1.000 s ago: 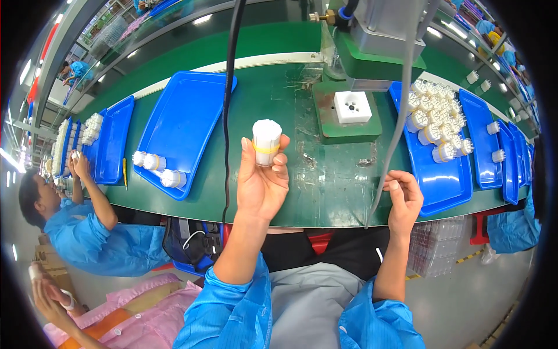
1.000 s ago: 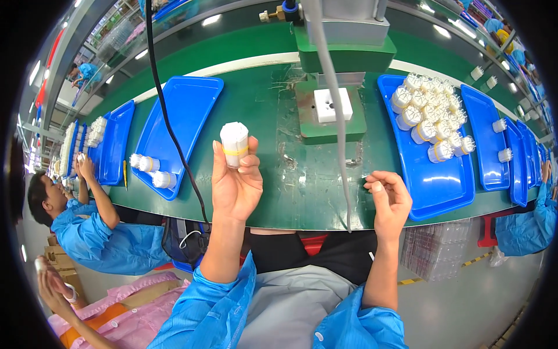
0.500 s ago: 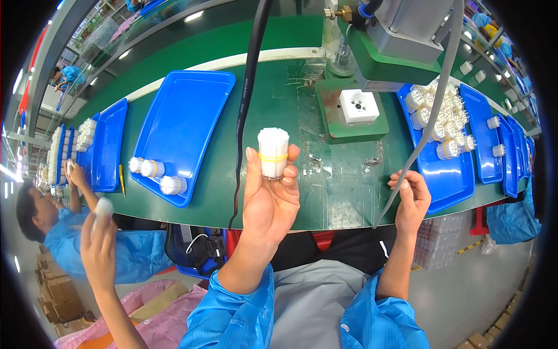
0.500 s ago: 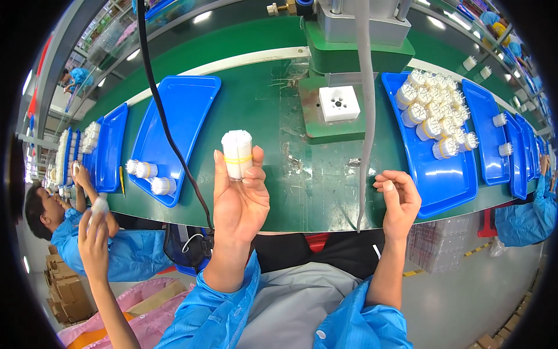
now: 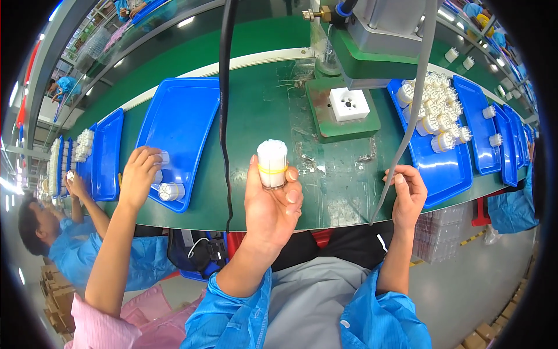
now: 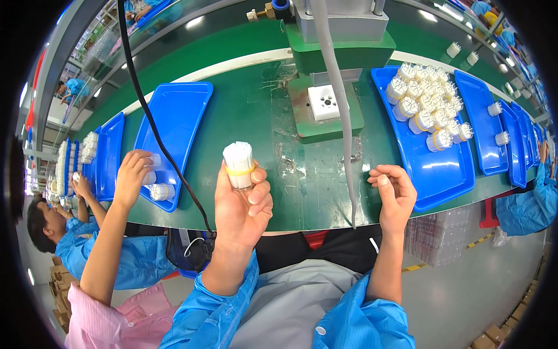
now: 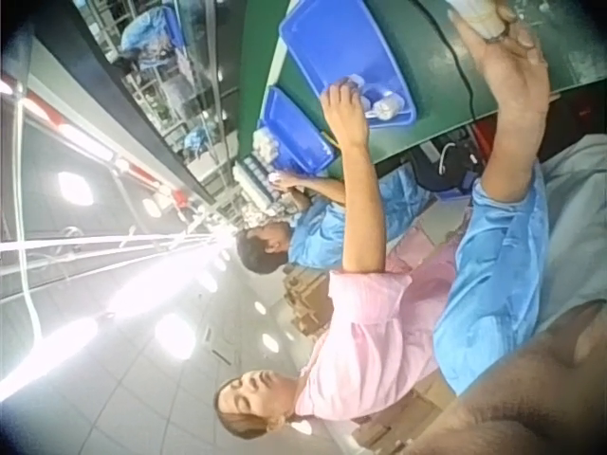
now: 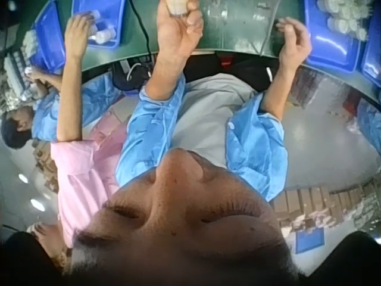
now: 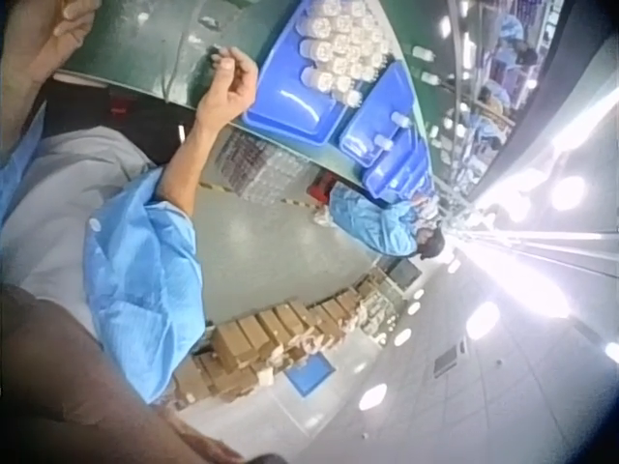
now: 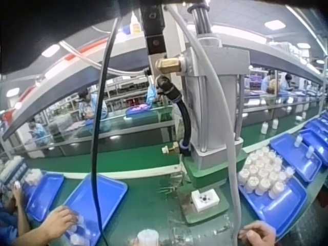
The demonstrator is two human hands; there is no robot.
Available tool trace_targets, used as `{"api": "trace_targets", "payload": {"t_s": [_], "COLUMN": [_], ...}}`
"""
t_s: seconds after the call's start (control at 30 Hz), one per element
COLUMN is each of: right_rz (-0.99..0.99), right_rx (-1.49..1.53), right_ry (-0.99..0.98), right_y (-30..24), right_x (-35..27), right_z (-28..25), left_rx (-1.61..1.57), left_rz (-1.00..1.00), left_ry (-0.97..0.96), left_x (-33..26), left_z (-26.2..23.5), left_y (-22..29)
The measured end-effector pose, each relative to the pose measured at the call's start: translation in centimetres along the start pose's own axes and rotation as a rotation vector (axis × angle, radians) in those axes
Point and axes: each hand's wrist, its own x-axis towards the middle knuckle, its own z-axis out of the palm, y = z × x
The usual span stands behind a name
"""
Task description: The person assembles small white plastic components on a production line using a manual press machine.
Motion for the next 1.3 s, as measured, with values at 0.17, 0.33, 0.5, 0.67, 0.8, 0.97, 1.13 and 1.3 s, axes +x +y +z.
{"api": "trace_targets", "payload": {"t_s": [0.17,0.33,0.5,0.67,0.8,0.97,1.13,1.3], "right_rz": [-0.005,0.002,-0.006,-0.010,-0.014,-0.017,-0.009,-0.008], "right_rx": [0.006,-0.004,0.017,0.035,0.054,0.057,0.098,0.085], "right_ry": [0.006,0.002,-0.001,-0.012,-0.028,-0.056,-0.101,-0.097], "right_y": [0.0,-0.3,-0.1,0.0,-0.3,-0.6,-0.8,-0.8], "right_x": [0.0,-0.1,0.0,-0.1,0.0,0.0,0.0,-0.1], "right_z": [0.0,0.3,0.0,-0.3,-0.1,0.0,-0.1,-0.2], "left_rx": [0.022,0.038,0.043,0.064,0.076,0.196,0.135,0.062], "left_rz": [-0.030,-0.039,-0.040,-0.050,-0.011,0.106,0.125,0.135], "left_ry": [0.070,0.013,0.014,0.011,-0.019,-0.029,-0.030,-0.140], "left_x": [-0.3,-0.8,-1.0,-0.8,-0.6,0.0,0.6,0.8], "left_z": [0.8,0.8,1.5,1.7,1.6,2.1,2.1,1.1], "left_y": [-0.6,-1.1,-1.9,-2.8,-3.6,-5.3,-6.8,-8.3]}}
